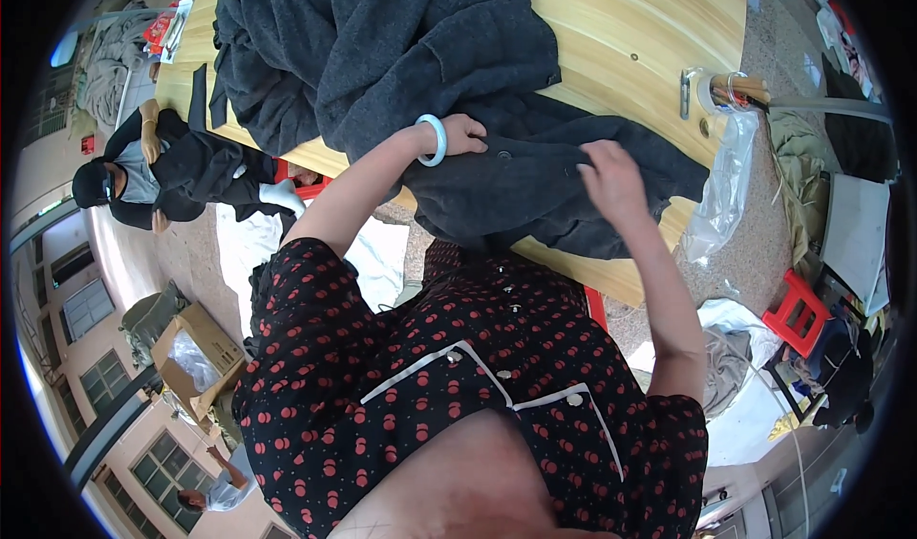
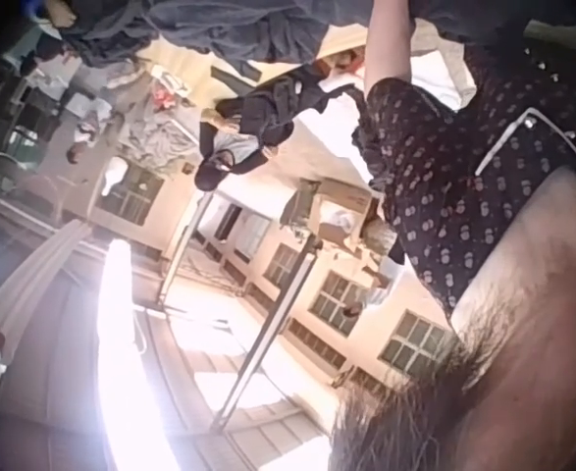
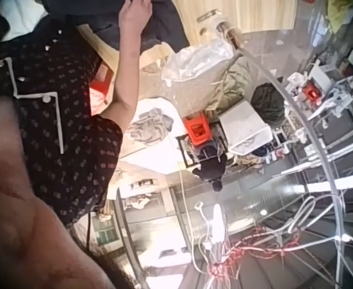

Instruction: Folding and stacking dark-colored garments on a table in a factory setting.

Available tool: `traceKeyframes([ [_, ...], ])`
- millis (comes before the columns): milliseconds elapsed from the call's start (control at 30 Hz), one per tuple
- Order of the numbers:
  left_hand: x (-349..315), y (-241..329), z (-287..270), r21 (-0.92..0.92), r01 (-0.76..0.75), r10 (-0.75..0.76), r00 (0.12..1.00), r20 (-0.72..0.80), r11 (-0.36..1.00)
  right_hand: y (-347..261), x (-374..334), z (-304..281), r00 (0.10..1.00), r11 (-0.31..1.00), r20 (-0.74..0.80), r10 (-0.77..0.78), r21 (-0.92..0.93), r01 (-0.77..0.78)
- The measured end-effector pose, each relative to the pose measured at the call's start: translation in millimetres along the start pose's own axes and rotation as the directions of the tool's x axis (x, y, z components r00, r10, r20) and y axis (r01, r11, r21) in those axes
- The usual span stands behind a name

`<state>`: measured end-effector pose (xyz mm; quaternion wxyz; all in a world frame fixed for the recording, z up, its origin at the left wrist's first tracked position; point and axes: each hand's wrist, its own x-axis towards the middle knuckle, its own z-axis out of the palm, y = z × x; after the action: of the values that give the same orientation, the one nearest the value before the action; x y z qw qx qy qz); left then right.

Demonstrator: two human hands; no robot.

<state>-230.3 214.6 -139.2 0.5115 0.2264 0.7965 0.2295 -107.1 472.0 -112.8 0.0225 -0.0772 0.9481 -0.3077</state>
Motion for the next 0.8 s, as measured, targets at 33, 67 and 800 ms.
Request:
traceKeyframes([
  [33,1,-2,2,0.000,0.000,0.000,1.000,0.005,1.000,-8,4,14,0.999,0.991,0.037,-0.021,0.133,0.016],
  [67,1,-3,2,-0.014,-0.015,0.015,1.000,-0.013,1.000,-18,8,27,0.997,0.982,0.038,-0.072,0.180,0.064],
  [800,2,8,37,0.145,-0.058,0.088,0.975,-0.205,0.988,-59,8,86,0.991,0.992,0.057,-0.119,0.036,0.117],
])
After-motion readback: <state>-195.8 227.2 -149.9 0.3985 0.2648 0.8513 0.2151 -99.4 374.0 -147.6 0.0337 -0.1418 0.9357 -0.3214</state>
